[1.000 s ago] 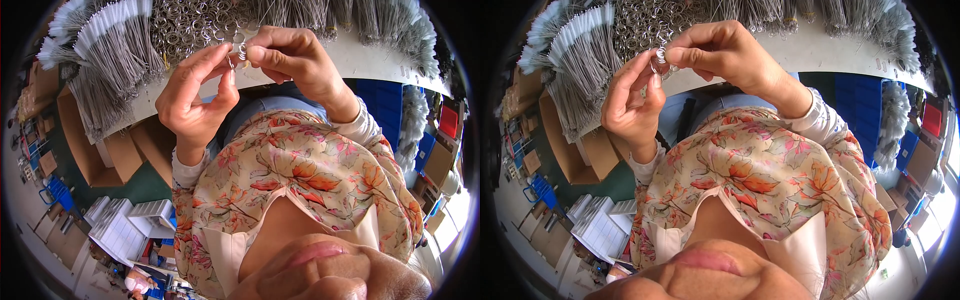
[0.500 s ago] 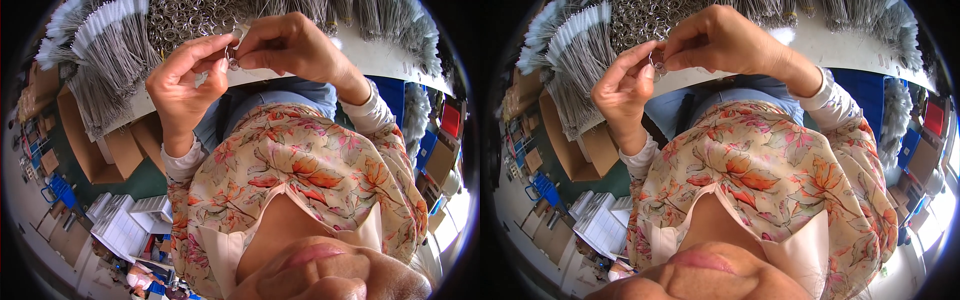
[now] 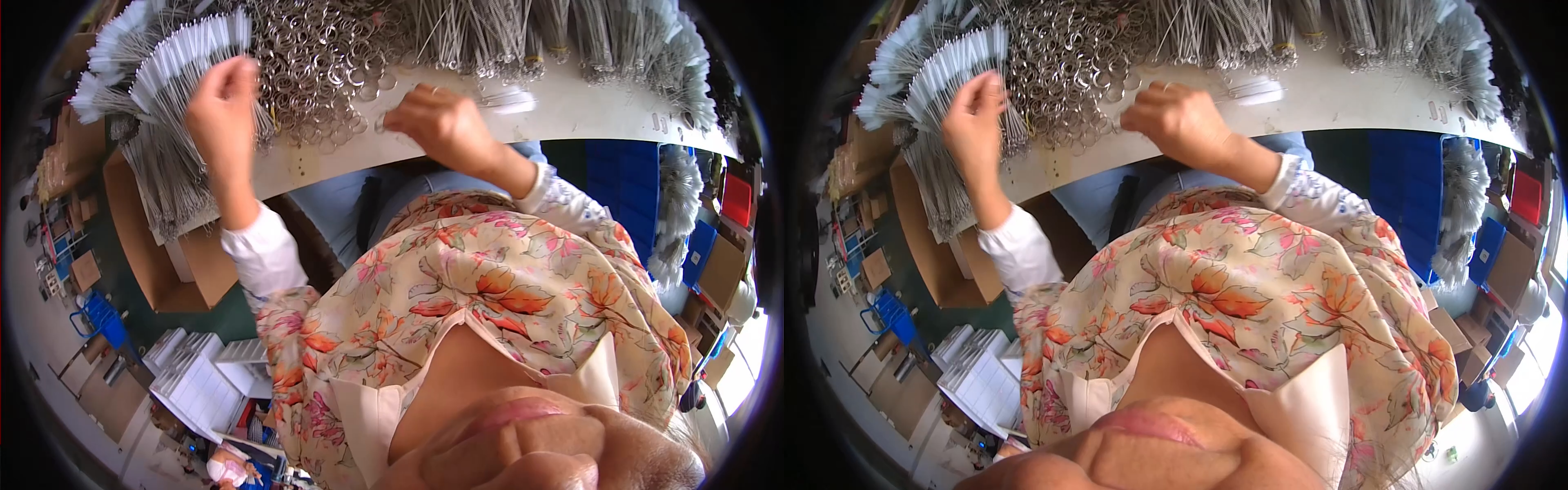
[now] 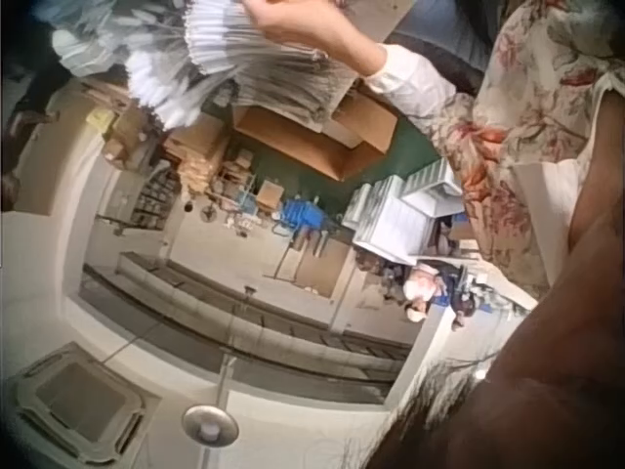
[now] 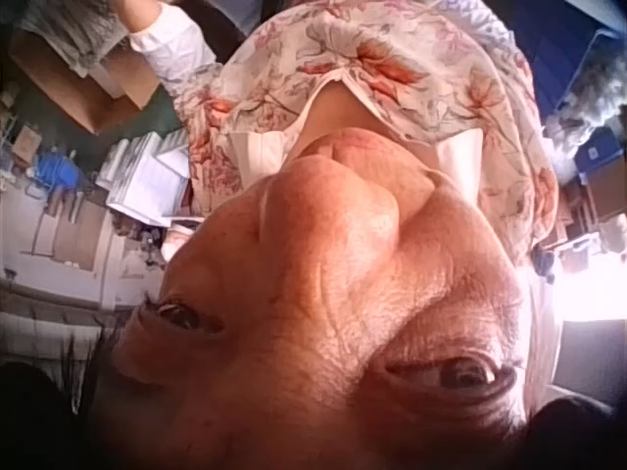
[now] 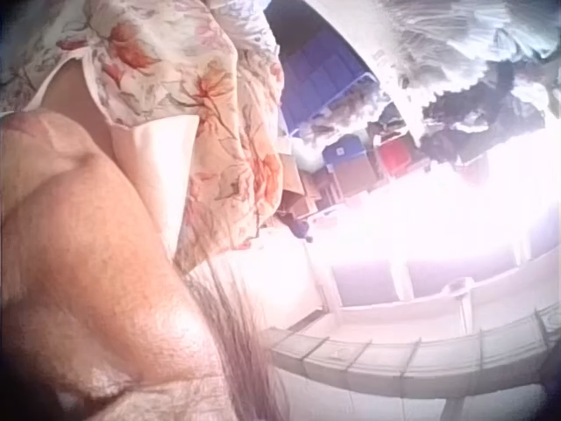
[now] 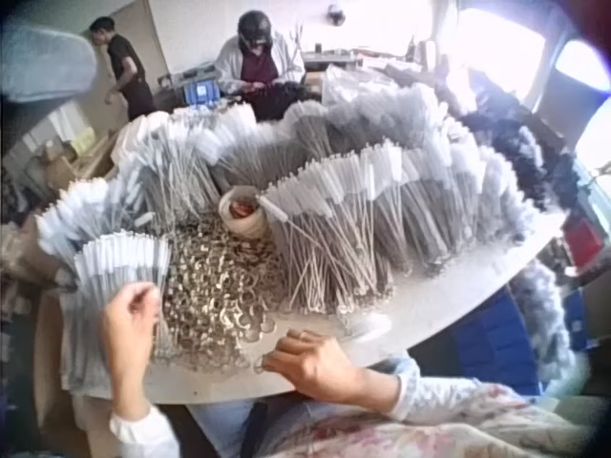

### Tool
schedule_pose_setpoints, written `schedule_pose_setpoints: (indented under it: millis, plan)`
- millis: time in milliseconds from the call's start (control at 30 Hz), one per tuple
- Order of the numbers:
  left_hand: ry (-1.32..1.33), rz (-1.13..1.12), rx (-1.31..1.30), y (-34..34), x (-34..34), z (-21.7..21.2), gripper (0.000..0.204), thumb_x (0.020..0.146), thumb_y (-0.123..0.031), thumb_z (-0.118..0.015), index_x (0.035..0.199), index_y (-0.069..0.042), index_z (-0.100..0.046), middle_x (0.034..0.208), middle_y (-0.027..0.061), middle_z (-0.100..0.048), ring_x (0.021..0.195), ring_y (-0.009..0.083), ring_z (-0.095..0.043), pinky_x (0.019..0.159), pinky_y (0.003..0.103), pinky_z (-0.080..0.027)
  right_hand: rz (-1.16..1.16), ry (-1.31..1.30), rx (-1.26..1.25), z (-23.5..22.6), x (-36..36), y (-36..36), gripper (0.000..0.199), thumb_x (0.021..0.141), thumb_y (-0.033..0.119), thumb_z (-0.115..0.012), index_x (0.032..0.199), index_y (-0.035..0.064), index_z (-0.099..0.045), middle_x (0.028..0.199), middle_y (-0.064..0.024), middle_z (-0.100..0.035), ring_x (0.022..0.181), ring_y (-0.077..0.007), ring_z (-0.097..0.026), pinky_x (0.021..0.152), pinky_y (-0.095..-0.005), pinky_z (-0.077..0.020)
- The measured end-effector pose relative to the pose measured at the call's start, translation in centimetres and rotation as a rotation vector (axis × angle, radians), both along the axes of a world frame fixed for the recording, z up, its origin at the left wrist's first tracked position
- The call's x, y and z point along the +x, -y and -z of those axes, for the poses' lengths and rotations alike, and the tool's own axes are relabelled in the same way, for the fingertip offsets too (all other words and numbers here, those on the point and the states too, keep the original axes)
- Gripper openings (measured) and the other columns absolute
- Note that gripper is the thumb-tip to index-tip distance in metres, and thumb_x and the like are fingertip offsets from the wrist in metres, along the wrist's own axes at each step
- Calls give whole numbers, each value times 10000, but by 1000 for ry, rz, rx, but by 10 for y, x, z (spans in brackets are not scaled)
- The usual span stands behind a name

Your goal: Attaching white-tipped rods to metal rings and placing the finished items into a cardboard box.

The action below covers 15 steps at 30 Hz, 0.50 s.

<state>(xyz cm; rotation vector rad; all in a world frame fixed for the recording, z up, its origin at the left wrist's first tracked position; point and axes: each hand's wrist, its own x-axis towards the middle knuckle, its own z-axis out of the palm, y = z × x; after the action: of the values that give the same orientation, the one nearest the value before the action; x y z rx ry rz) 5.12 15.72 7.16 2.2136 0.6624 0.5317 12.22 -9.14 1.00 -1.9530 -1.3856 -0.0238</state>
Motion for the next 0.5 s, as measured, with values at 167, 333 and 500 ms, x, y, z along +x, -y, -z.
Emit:
schedule_pose_setpoints:
  millis: [167, 333, 500]
  plan:
    - [-604, -62, 789, -43, 19, 6, 276, 848, -344, -558, 865, -84, -647, 902, 112, -649, 826, 318, -626, 735, 411, -486, -37, 250, 63, 26, 7, 1, 117, 678, 149, -657, 790, 118, -637, 767, -7, -570, 791, -171, -550, 708, -297, -448]
    - [-474, -69, 727, -64, 5, 17, 234, 848, -302, -538, 883, -87, -623, 927, 131, -632, 850, 343, -606, 724, 450, -475, 236, 249, 110, -46, 77, -1, 129, 741, 142, -634, 867, 115, -633, 804, -41, -593, 711, -267, -588, 643, -383, -492]
    - [-350, -68, 607, -61, 4, 20, 239, 859, -275, -483, 881, -71, -605, 916, 151, -638, 849, 343, -609, 712, 445, -487, 411, 359, -419, -56, 140, -18, 201, 831, 251, -559, 959, 99, -589, 943, -80, -598, 800, -324, -611, 671, -402, -493]
